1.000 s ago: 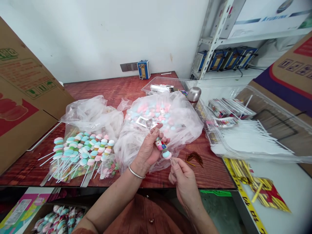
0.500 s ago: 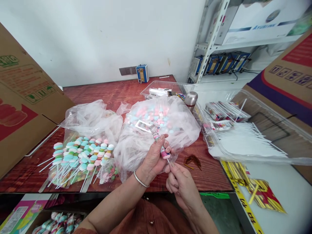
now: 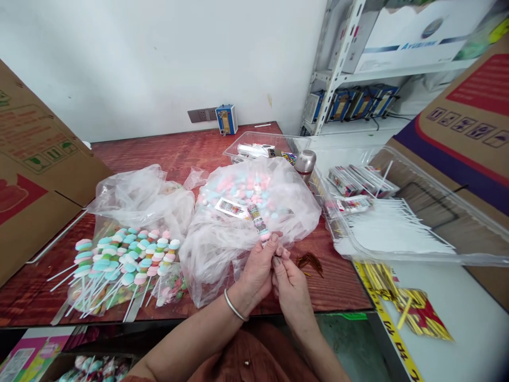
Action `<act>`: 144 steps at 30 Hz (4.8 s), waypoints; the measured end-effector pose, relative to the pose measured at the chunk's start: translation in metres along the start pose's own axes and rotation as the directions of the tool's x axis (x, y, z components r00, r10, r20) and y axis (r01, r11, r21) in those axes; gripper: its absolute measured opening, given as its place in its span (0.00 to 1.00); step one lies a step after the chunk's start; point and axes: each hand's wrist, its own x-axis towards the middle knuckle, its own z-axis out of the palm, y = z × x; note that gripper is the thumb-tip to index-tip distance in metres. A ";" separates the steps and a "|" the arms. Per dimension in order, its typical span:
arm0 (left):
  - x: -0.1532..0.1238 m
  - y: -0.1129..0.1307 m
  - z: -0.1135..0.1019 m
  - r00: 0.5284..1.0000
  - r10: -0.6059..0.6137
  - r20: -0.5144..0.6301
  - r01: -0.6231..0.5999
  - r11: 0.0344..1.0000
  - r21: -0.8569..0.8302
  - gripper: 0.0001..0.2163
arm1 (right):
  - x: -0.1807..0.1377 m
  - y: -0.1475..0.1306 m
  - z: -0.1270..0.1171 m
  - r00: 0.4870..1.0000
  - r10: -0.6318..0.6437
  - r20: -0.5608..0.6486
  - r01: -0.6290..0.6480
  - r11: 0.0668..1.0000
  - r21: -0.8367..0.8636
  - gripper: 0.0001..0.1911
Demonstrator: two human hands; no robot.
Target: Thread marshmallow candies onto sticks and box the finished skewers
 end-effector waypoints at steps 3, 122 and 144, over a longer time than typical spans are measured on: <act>-0.003 -0.007 -0.003 0.999 0.049 0.020 -0.052 0.977 0.206 0.15 | 0.008 0.004 0.002 1.000 0.001 0.003 -0.001 0.999 0.036 0.20; -0.034 0.048 -0.094 0.997 0.072 0.002 -0.035 0.461 0.887 0.14 | -0.019 0.014 -0.088 0.910 -0.409 0.065 0.233 0.376 -0.897 0.10; -0.029 0.018 -0.053 0.761 0.256 0.596 -0.417 -0.511 0.752 0.10 | -0.029 -0.014 -0.008 0.985 -0.150 -0.091 0.116 0.946 -0.302 0.13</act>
